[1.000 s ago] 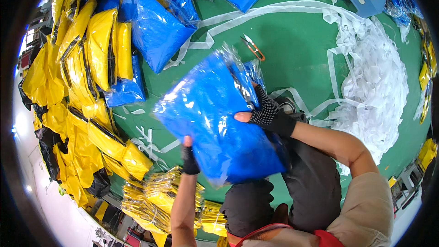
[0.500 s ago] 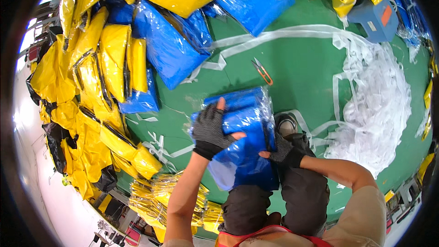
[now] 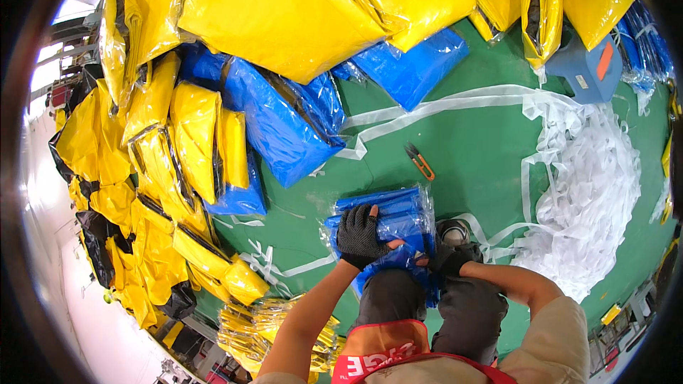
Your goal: The person is bundling yellow and blue packages with white straps. They pick up packages, wrap them with straps, and secure them by tying knots. The person handles multiple packages, stacking them as they complete each bundle.
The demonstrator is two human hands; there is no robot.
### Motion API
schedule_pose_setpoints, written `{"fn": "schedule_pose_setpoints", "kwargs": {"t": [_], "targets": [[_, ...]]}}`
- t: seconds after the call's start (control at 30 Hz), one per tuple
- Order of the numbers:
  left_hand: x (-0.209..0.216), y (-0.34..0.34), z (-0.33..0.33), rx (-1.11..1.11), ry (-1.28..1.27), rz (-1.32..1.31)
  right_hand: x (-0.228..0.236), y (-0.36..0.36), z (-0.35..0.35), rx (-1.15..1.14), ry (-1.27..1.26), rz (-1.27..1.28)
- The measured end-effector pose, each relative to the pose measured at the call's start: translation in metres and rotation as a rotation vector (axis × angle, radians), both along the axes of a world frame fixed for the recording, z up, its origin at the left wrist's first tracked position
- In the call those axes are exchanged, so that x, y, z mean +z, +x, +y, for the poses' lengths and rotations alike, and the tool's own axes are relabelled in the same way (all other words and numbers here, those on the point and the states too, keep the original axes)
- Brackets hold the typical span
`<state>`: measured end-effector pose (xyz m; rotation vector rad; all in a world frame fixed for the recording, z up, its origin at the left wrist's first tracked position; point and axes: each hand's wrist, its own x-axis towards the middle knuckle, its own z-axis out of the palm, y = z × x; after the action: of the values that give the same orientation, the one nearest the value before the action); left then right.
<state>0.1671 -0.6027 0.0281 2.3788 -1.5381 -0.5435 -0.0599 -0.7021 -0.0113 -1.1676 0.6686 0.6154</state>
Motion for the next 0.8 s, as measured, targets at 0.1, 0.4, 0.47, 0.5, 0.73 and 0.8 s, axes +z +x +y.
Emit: {"fn": "schedule_pose_setpoints", "kwargs": {"t": [0.1,0.4,0.47,0.5,0.73,0.8], "targets": [[-0.014,0.001,-0.003,-0.006,-0.023,0.022,-0.035,-0.02,0.017,0.062,-0.127,-0.096],[-0.023,0.017,0.04,0.087,-0.066,0.199,-0.071,0.115,-0.181,-0.491,0.034,0.097],[-0.017,0.018,0.035,0.031,-0.105,0.103,-0.131,0.144,-0.213,-0.855,-0.013,0.059],[-0.018,0.017,0.04,0.048,-0.097,0.135,-0.132,0.163,-0.216,-0.987,0.105,0.069],[-0.067,0.166,0.054,1.462,-0.174,0.101,-0.139,0.188,-0.188,-0.439,-0.582,-0.41],[-0.083,0.19,0.054,1.617,-0.115,0.617,-0.083,0.219,-0.166,-0.851,0.101,-0.179]]}}
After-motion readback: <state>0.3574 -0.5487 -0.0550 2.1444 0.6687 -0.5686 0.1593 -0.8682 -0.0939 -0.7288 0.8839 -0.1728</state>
